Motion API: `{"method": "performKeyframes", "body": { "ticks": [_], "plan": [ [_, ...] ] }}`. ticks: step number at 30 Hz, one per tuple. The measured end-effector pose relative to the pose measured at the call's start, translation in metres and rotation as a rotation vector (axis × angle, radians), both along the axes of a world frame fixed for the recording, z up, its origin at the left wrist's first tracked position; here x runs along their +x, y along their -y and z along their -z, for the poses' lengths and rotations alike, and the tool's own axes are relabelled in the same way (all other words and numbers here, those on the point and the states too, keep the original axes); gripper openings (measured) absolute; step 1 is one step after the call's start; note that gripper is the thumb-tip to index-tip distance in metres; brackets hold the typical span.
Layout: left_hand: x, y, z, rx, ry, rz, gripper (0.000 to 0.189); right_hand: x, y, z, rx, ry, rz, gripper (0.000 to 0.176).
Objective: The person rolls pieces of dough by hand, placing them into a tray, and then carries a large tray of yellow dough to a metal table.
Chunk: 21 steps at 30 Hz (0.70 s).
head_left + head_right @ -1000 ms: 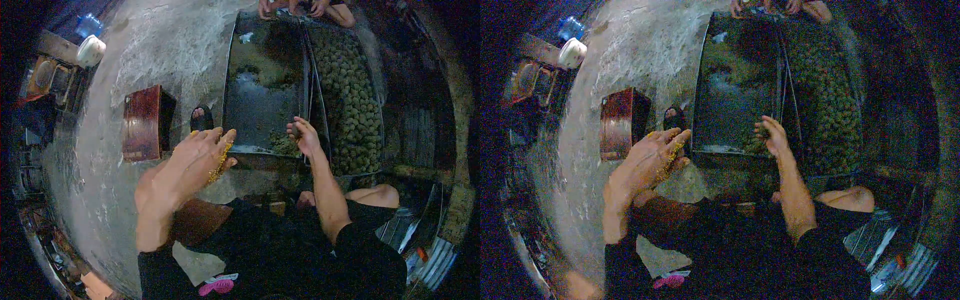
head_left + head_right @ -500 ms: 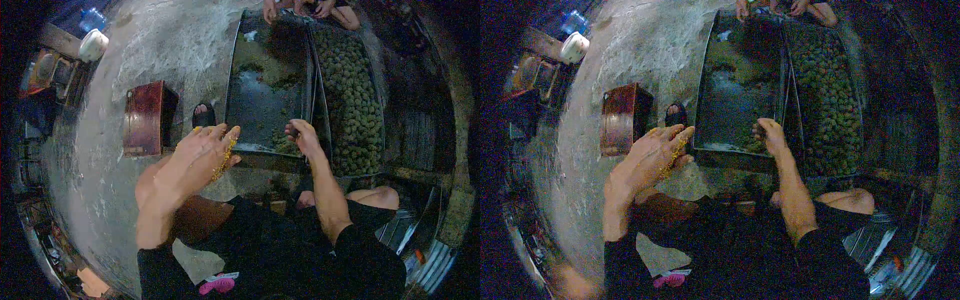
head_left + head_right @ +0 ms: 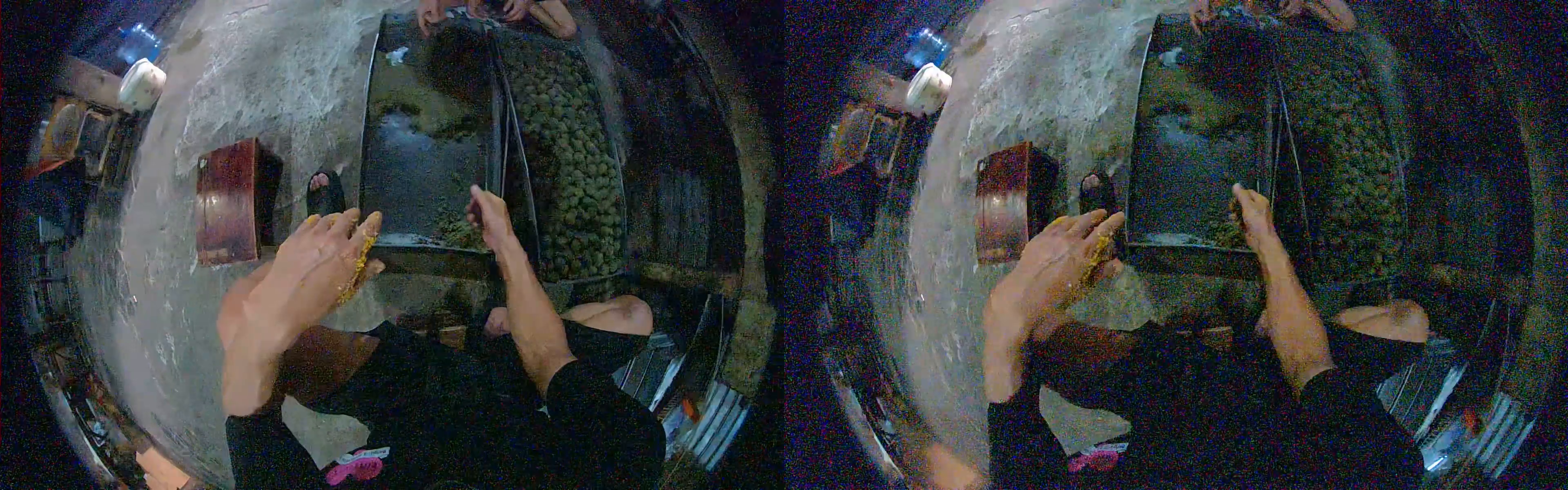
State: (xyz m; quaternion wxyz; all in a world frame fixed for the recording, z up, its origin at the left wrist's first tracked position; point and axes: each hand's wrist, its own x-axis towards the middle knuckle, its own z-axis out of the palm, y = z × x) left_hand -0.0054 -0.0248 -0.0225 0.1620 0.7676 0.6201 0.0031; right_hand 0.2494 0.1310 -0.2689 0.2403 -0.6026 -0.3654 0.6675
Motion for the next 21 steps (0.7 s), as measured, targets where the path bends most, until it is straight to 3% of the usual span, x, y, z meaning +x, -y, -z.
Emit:
{"method": "performKeyframes", "body": {
  "ticks": [3, 6, 9, 10, 12, 18, 21],
  "plan": [
    [0.005, -0.004, -0.009, -0.07, 0.011, 0.001, 0.051, 0.014, 0.0, -0.008, 0.034, -0.227, 0.057, 0.027],
    [0.007, -0.007, -0.008, -0.059, -0.051, 0.04, 0.051, 0.039, -0.014, 0.003, -0.223, -0.522, 0.414, 0.033],
    [0.015, -0.017, -0.02, -0.157, -0.002, 0.025, 0.052, 0.08, -0.058, 0.049, -0.166, -0.352, 0.461, 0.041],
    [0.017, -0.02, -0.02, -0.152, -0.005, 0.043, 0.052, 0.089, -0.075, 0.046, -0.159, -0.356, 0.478, 0.041],
    [0.018, -0.022, -0.018, -0.241, -0.03, -0.027, 0.053, 0.109, -0.119, 0.034, 0.0, -0.058, 0.48, 0.043],
    [0.005, -0.03, -0.009, -0.296, -0.043, -0.033, 0.058, 0.178, -0.236, -0.017, 0.362, -0.444, 0.814, 0.049],
    [0.009, -0.035, -0.014, -0.329, -0.11, -0.053, 0.059, 0.173, -0.242, -0.011, 0.46, -0.159, 0.663, 0.043]
  ]
}}
